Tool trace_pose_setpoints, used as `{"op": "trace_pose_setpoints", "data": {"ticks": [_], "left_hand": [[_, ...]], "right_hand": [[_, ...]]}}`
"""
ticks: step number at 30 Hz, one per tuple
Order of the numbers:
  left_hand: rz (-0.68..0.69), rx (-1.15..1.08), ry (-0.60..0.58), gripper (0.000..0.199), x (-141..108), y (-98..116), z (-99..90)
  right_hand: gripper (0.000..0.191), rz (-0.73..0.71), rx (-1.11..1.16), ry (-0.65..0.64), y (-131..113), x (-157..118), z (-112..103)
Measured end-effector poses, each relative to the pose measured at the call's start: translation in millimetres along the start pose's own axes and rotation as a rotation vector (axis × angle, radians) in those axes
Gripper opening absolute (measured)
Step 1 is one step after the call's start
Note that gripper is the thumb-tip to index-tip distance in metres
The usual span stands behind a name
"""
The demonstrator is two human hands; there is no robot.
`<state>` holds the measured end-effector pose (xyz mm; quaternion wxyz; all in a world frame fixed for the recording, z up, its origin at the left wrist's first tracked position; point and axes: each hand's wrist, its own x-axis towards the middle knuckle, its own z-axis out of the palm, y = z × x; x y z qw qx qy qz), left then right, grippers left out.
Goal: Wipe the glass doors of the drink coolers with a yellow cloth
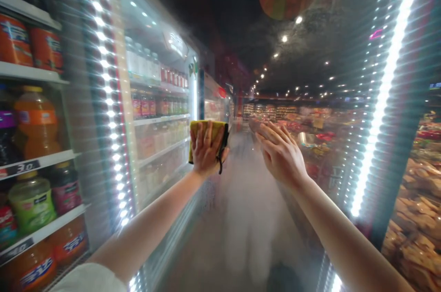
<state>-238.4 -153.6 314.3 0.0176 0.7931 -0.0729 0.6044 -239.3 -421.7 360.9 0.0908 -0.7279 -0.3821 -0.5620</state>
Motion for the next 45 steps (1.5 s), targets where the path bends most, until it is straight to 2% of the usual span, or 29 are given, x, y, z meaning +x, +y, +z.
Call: {"op": "trace_pose_setpoints", "data": {"ticks": [2,3,5,8,11,13,16,18,20,22,25,27,29,32,34,36,38,40,42,45], "left_hand": [[0.136,-0.004,-0.052,0.062,12,5,-1.5],[0.18,-0.007,-0.071,0.06,20,0,-3.9],[0.204,-0.013,-0.078,0.057,36,-22,-11.3],[0.062,-0.011,0.003,0.056,41,-73,-23.2],[-0.156,-0.015,0.077,0.056,18,-107,-27.6],[-0.214,-0.017,0.072,0.058,-3,-109,-25.6],[-0.102,-0.015,-0.02,0.057,-19,-91,-21.2],[0.018,-0.022,-0.097,0.055,-11,-80,-20.9],[0.081,-0.035,-0.134,0.054,7,-82,-23.9],[0.071,-0.05,-0.125,0.055,27,-98,-29.1],[-0.062,-0.084,-0.039,0.055,39,-136,-36.3],[-0.17,-0.099,0.031,0.053,29,-158,-38.0],[-0.193,-0.094,0.043,0.052,9,-168,-37.3],[-0.055,-0.058,-0.062,0.058,-23,-160,-33.8],[0.077,-0.045,-0.15,0.061,-30,-150,-31.6],[0.193,-0.052,-0.206,0.06,-21,-146,-31.2],[0.234,-0.069,-0.199,0.055,-3,-154,-33.6],[0.153,-0.081,-0.113,0.049,15,-170,-38.1],[-0.003,-0.096,0.014,0.045,23,-187,-42.4],[-0.152,-0.129,0.126,0.046,8,-200,-44.2]], "right_hand": [[0.043,0.018,0.018,0.0,-11,7,11],[0.045,0.025,0.029,0.002,-17,11,15],[0.047,0.034,0.046,0.008,-26,15,22],[0.047,0.034,0.058,0.011,-36,16,28],[0.047,0.035,0.06,-0.004,-46,11,32],[0.046,0.048,0.048,-0.023,-53,9,35],[0.042,0.053,0.013,-0.04,-68,14,44],[0.039,0.034,0.001,-0.042,-78,20,50],[0.04,0.016,0.003,-0.043,-88,27,54],[0.04,0.015,0.003,-0.043,-96,31,57],[0.039,0.038,-0.013,-0.034,-104,30,58],[0.039,0.059,-0.022,-0.025,-108,27,58],[0.041,0.078,-0.023,-0.019,-113,26,59],[0.043,0.084,-0.019,-0.015,-123,31,64],[0.043,0.066,-0.014,-0.016,-129,39,67],[0.044,0.036,-0.012,-0.018,-136,49,70],[0.045,0.004,-0.017,-0.011,-140,57,71],[0.045,-0.017,-0.021,0.006,-141,62,71],[0.045,-0.025,-0.019,0.026,-139,62,70],[0.043,-0.024,-0.009,0.057,-134,58,72]]}}
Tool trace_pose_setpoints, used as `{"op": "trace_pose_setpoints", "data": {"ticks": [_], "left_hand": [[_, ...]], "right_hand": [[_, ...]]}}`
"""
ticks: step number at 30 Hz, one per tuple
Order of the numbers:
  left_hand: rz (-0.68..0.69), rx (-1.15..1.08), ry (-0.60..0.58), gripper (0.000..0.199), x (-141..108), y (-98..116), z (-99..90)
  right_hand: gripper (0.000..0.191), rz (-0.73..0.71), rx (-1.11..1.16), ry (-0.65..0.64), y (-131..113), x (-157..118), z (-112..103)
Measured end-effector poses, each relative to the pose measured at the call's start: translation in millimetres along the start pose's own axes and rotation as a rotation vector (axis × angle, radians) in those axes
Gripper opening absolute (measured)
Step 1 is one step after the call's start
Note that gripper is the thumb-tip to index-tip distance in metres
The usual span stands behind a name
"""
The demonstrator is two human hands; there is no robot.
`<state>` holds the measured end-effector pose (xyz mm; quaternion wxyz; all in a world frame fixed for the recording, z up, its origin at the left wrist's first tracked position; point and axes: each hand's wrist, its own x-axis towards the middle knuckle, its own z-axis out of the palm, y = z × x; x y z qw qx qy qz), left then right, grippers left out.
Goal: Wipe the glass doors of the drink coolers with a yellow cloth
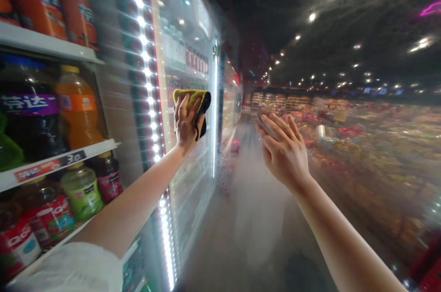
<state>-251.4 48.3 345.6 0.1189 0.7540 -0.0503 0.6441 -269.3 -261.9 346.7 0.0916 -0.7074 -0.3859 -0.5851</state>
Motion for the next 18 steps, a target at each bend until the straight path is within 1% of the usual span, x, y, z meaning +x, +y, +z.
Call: {"op": "trace_pose_setpoints", "data": {"ticks": [1,3,5,7,9,11,13,14,16,17,18], "left_hand": [[0.006,-0.003,-0.009,0.048,-10,-1,-0.4],[0.08,0.019,-0.073,0.051,-29,4,0.4],[0.168,0.06,-0.143,0.054,-38,14,2.1],[0.216,0.09,-0.18,0.055,-32,21,2.4],[0.218,0.1,-0.184,0.055,-16,21,0.2],[0.184,0.091,-0.149,0.054,0,13,-3.8],[0.102,0.069,-0.062,0.053,6,1,-7.7],[0.05,0.056,-0.01,0.053,4,-5,-8.9],[-0.036,0.042,0.073,0.053,-11,-13,-9.2],[-0.053,0.046,0.084,0.053,-21,-14,-8.4],[-0.044,0.058,0.071,0.054,-32,-13,-7.3]], "right_hand": [[0.041,-0.001,0.003,0.005,1,-1,2],[0.037,-0.015,0.015,0.004,3,-1,7],[0.036,-0.04,0.037,0.007,4,3,15],[0.036,-0.064,0.066,0.015,4,11,22],[0.038,-0.076,0.092,0.023,2,18,29],[0.039,-0.084,0.11,0.033,1,23,33],[0.039,-0.092,0.122,0.048,-2,24,35],[0.039,-0.096,0.126,0.054,-3,23,35],[0.038,-0.103,0.128,0.058,-6,20,35],[0.038,-0.105,0.126,0.056,-7,19,35],[0.038,-0.107,0.12,0.053,-8,19,35]]}}
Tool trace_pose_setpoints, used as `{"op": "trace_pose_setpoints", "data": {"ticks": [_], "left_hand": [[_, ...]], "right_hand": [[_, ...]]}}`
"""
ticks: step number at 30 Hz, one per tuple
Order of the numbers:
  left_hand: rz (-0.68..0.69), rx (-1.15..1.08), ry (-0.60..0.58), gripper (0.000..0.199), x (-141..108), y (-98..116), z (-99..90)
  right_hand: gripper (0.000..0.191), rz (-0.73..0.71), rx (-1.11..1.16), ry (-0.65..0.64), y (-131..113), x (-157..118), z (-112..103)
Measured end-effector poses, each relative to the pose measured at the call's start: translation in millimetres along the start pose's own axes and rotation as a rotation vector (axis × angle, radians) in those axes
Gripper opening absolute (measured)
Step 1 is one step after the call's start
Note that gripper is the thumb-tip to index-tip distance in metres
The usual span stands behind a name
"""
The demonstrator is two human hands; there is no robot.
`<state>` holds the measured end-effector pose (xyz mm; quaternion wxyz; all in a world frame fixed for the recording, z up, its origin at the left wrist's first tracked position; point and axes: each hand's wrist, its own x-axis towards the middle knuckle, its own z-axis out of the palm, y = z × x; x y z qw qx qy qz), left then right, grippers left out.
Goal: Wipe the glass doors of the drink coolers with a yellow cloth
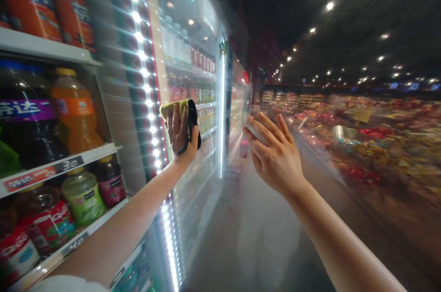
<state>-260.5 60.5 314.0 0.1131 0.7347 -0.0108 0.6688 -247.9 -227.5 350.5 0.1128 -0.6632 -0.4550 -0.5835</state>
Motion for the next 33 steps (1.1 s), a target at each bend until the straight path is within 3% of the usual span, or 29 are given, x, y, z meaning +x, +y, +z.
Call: {"op": "trace_pose_setpoints", "data": {"ticks": [2,4,7,11,15,19,26,28,33], "left_hand": [[0.084,0.03,-0.069,0.056,-14,5,1.0],[0.188,0.052,-0.153,0.055,-13,11,1.3],[0.242,0.053,-0.206,0.053,17,13,-1.2],[0.157,0.013,-0.168,0.051,50,-9,-8.8],[0.042,0.003,-0.088,0.056,20,-33,-13.4],[0.085,0.025,-0.145,0.06,-10,-43,-11.5],[0.13,-0.062,-0.133,0.057,42,-62,-9.4],[0.136,-0.079,-0.122,0.058,32,-66,-11.6],[0.128,-0.066,-0.148,0.055,-19,-67,-16.6]], "right_hand": [[0.039,0.001,-0.013,-0.008,-2,4,2],[0.04,0.006,-0.024,-0.018,-4,12,4],[0.042,0.023,-0.037,-0.036,-8,28,11],[0.04,0.046,-0.067,-0.031,-16,37,19],[0.036,0.053,-0.098,-0.025,-30,28,28],[0.035,0.036,-0.109,-0.065,-41,26,38],[0.038,0.048,-0.111,-0.076,-46,48,43],[0.038,0.059,-0.11,-0.078,-48,48,43],[0.038,0.056,-0.102,-0.125,-54,39,46]]}}
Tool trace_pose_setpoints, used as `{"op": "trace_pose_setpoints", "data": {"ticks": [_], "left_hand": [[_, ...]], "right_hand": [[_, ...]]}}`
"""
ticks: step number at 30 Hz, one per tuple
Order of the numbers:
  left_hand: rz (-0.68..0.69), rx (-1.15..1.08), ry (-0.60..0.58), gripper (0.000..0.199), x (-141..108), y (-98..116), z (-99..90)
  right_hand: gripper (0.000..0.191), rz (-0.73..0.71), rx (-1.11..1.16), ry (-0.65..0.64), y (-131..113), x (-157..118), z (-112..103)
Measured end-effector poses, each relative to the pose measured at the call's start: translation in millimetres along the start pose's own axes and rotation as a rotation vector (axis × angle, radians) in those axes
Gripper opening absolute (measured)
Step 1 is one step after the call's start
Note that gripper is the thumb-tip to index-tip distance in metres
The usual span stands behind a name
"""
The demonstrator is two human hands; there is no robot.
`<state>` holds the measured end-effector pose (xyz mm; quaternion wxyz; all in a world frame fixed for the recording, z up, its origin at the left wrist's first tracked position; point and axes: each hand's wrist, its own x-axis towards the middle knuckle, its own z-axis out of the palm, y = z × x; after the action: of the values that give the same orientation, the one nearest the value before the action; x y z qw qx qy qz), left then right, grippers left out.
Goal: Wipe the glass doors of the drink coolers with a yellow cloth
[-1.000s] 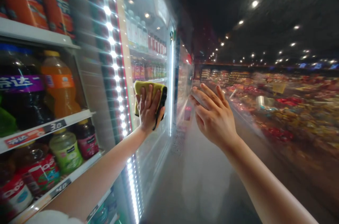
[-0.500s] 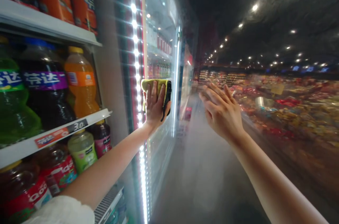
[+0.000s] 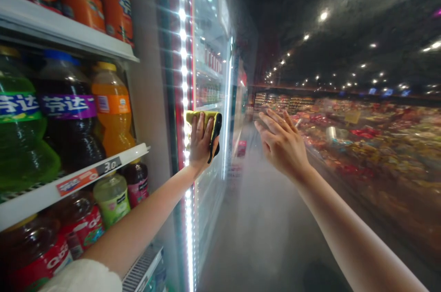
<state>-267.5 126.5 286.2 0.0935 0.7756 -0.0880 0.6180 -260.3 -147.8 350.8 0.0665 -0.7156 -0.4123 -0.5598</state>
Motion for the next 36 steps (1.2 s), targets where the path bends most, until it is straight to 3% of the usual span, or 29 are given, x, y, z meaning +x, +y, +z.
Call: {"op": "trace_pose_setpoints", "data": {"ticks": [2,6,8,10,14,16,18,20,22,24,26,31,33,36], "left_hand": [[-0.004,0.003,0.0,0.054,5,1,-0.7],[0.006,-0.005,0.012,0.054,48,-2,-6.4],[0.011,0.003,0.018,0.054,54,-3,-8.3],[-0.001,0.026,0.024,0.054,34,-4,-8.0],[-0.021,0.063,-0.011,0.053,-44,-6,-6.0],[-0.027,0.058,-0.034,0.05,-64,-8,-6.8],[-0.04,0.04,-0.051,0.05,-56,-8,-7.8],[-0.05,0.016,-0.038,0.052,-26,-5,-6.9],[-0.069,-0.011,0.023,0.053,4,1,-3.1],[-0.086,-0.024,0.069,0.053,16,9,2.4],[-0.075,-0.02,0.054,0.052,0,12,6.9],[0.047,-0.01,-0.127,0.047,-73,1,5.3],[0.023,-0.026,-0.117,0.048,-67,0,2.9],[-0.123,-0.062,-0.004,0.053,-22,20,5.0]], "right_hand": [[0.037,-0.007,0.001,-0.022,-2,1,2],[0.037,0.015,0.004,-0.027,-9,10,6],[0.037,0.028,0.013,-0.028,-14,10,8],[0.037,0.032,0.021,-0.031,-20,5,10],[0.037,0.024,0.012,-0.045,-27,-13,10],[0.037,0.028,0.007,-0.045,-26,-19,8],[0.038,0.039,0.012,-0.042,-24,-22,5],[0.038,0.053,0.023,-0.036,-21,-22,2],[0.038,0.075,0.042,-0.029,-20,-22,0],[0.039,0.109,0.058,-0.017,-22,-26,0],[0.04,0.145,0.061,-0.001,-26,-34,-1],[0.04,0.23,0.035,0.004,-32,-58,-6],[0.041,0.248,0.044,-0.002,-30,-63,-8],[0.043,0.243,0.093,0.007,-25,-66,-8]]}}
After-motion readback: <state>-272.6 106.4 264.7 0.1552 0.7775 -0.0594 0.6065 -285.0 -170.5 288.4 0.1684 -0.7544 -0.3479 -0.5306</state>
